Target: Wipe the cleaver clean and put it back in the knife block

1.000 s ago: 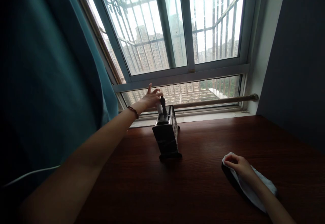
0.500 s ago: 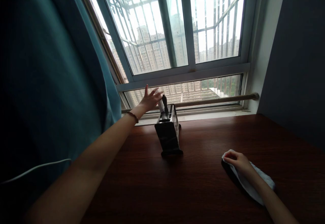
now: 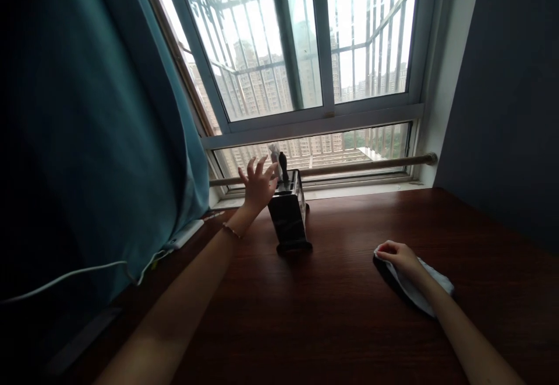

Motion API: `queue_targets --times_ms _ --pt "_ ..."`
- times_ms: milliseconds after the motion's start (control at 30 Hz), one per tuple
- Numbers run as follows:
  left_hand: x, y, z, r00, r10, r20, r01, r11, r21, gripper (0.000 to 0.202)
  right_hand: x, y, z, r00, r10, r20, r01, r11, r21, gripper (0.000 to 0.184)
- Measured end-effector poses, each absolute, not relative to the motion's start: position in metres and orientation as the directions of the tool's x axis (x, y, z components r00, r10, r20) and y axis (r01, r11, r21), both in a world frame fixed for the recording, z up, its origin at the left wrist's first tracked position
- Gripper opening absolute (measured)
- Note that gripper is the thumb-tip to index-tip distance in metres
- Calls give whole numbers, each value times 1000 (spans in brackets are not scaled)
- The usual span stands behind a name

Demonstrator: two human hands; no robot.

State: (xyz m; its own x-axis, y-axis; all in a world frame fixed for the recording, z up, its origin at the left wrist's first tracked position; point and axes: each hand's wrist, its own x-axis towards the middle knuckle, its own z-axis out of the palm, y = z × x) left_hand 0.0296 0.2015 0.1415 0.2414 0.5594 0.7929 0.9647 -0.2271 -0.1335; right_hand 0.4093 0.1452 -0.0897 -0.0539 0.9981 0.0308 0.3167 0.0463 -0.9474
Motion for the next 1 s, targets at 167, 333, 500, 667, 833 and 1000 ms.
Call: queue_targets --times_ms 167,333,500,667,833,1000 --pt "41 142 59 245 502 829 915 -403 -26 49 407 140 -83 -17 998 60 342 62 -938 40" --pt "46 93 -28 606 448 657 719 -661 -212 53 391 126 -69 62 997 35 236 19 -971 36" --pt "40 69 -52 662 464 589 656 -739 -155 50 361 108 -46 96 995 24 -50 28 -998 34" --pt "38 62 -48 569 545 616 680 -733 21 51 331 93 -28 83 992 90 -338 113 -934 26" --pt "42 61 -50 610 549 571 637 -769 59 51 318 95 -43 21 999 -29 -430 -17 -903 21" --pt "42 62 -53 668 516 536 606 -795 10 45 319 104 -66 87 973 -212 -396 -162 -904 26"
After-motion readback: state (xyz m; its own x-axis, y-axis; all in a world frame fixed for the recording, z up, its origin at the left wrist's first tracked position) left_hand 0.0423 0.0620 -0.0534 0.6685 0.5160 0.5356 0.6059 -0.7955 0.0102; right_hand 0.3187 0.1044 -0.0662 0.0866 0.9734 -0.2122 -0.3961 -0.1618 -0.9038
